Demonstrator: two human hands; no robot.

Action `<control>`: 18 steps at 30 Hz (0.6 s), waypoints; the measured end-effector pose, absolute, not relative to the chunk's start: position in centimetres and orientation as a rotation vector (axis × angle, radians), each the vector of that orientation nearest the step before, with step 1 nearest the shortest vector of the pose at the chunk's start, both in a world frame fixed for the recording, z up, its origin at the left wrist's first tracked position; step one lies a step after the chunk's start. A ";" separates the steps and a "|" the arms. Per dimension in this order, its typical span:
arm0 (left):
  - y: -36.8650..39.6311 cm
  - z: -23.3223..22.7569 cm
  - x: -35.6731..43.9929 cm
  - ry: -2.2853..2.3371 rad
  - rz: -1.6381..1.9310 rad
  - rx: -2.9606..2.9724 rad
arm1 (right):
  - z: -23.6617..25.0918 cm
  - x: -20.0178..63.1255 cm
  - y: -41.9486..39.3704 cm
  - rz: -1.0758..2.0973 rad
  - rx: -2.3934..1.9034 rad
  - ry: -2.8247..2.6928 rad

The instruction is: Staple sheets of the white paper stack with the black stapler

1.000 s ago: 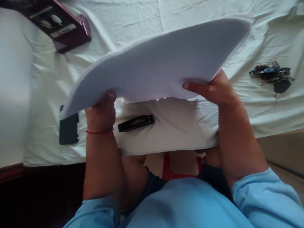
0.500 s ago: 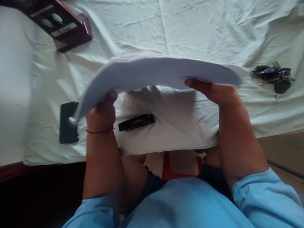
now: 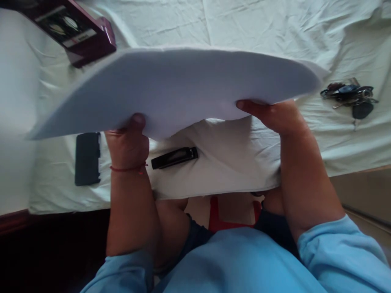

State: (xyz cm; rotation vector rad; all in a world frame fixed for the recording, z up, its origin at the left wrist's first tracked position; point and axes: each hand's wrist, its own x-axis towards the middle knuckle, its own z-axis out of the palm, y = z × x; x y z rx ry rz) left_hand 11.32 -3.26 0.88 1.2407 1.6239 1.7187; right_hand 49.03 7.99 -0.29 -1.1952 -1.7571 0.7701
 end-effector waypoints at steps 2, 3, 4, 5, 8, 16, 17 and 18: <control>-3.2 0.6 11.2 1.619 1.668 1.215 | -0.1 49.1 7.8 0.721 -1.224 -1.821; -3.3 0.4 11.2 1.627 1.636 1.210 | 0.0 49.2 7.8 0.722 -1.236 -1.852; -3.3 0.4 11.1 1.646 1.603 1.210 | 0.0 49.2 7.7 0.743 -1.247 -1.882; -3.4 0.5 11.1 1.676 1.570 1.213 | 0.1 49.2 7.7 0.770 -1.258 -1.901; -3.7 1.1 11.0 1.784 1.474 1.230 | 0.0 49.3 7.7 0.830 -1.280 -1.920; -3.4 1.1 10.4 1.769 1.399 1.305 | 0.2 48.8 7.5 0.698 -1.353 -1.825; -3.1 0.7 10.4 1.727 1.413 1.300 | 0.3 48.7 7.5 0.738 -1.350 -1.832; -2.8 0.4 10.4 1.679 1.448 1.287 | 0.4 48.6 7.4 0.765 -1.343 -1.817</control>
